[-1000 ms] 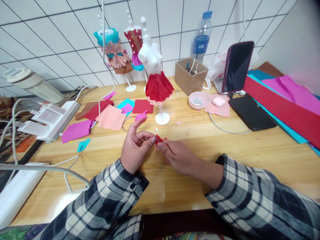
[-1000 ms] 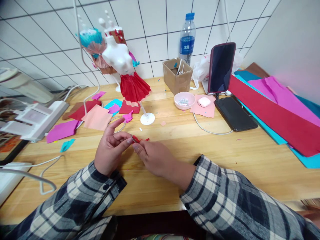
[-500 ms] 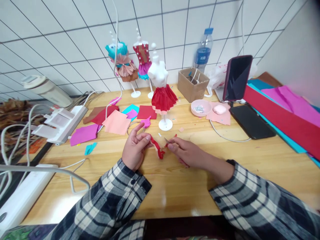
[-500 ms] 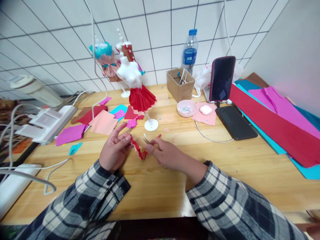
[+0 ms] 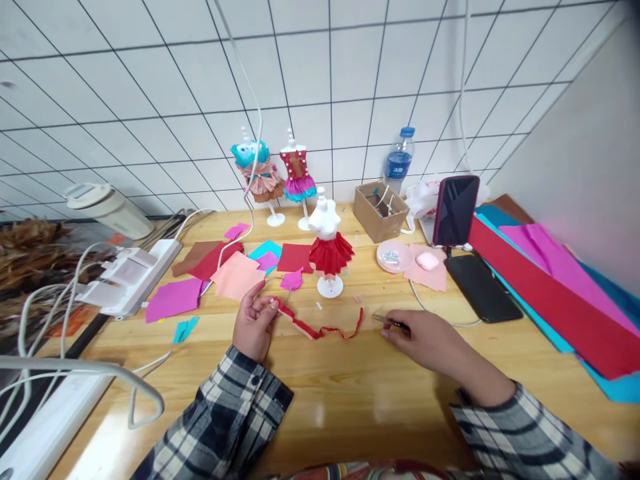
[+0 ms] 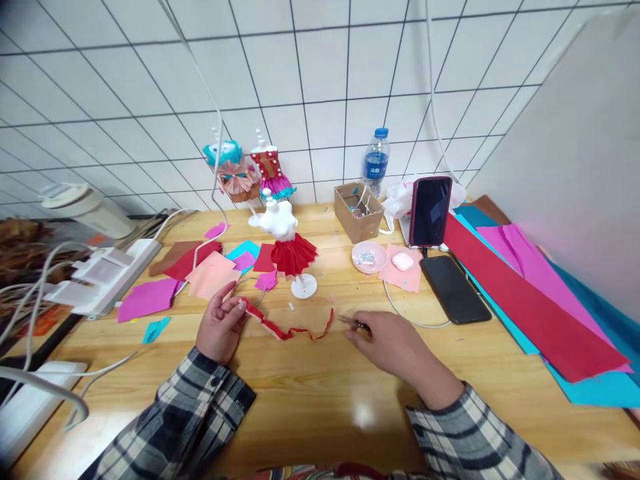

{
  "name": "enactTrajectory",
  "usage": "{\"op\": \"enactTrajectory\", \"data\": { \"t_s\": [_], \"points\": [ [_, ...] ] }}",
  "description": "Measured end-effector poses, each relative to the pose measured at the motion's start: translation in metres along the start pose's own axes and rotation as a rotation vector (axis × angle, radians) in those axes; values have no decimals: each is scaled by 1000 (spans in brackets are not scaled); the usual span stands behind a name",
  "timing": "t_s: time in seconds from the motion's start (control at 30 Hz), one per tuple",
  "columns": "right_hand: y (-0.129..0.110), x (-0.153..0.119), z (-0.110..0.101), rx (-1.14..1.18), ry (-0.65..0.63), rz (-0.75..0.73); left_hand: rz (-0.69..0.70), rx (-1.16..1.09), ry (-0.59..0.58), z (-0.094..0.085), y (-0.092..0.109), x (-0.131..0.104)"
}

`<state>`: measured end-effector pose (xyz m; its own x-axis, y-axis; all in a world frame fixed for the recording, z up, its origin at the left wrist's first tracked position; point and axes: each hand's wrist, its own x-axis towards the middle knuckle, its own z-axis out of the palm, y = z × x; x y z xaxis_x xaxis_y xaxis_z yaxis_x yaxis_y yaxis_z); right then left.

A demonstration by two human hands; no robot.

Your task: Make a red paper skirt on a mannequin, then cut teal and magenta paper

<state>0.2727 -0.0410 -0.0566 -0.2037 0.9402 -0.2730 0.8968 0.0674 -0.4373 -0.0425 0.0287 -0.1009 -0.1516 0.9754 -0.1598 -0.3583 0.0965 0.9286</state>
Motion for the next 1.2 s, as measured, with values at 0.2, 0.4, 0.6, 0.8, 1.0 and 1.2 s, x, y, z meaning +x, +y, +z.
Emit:
{"op": "enactTrajectory", "data": {
  "t_s": [0.2,0.4,0.6,0.8,1.0,1.2],
  "points": [
    [-14,1,18,-223,326,-130,2,-5,22,-1,0,1],
    [-59,19,52,-111,89,-283,15,20,21,-2,-1,1],
    [-48,26,43,178,14,-198,1,16,22,-2,-1,0],
    [-31,13,-20,734,-56,-71,-45,-14,8,-4,0,0],
    [-29,10,-92,943,413,-214,-49,-11,-18,-6,-1,2],
    [-20,114,-141,753,945,-111,-21,26,-9,-5,1,0]
  ]
}}
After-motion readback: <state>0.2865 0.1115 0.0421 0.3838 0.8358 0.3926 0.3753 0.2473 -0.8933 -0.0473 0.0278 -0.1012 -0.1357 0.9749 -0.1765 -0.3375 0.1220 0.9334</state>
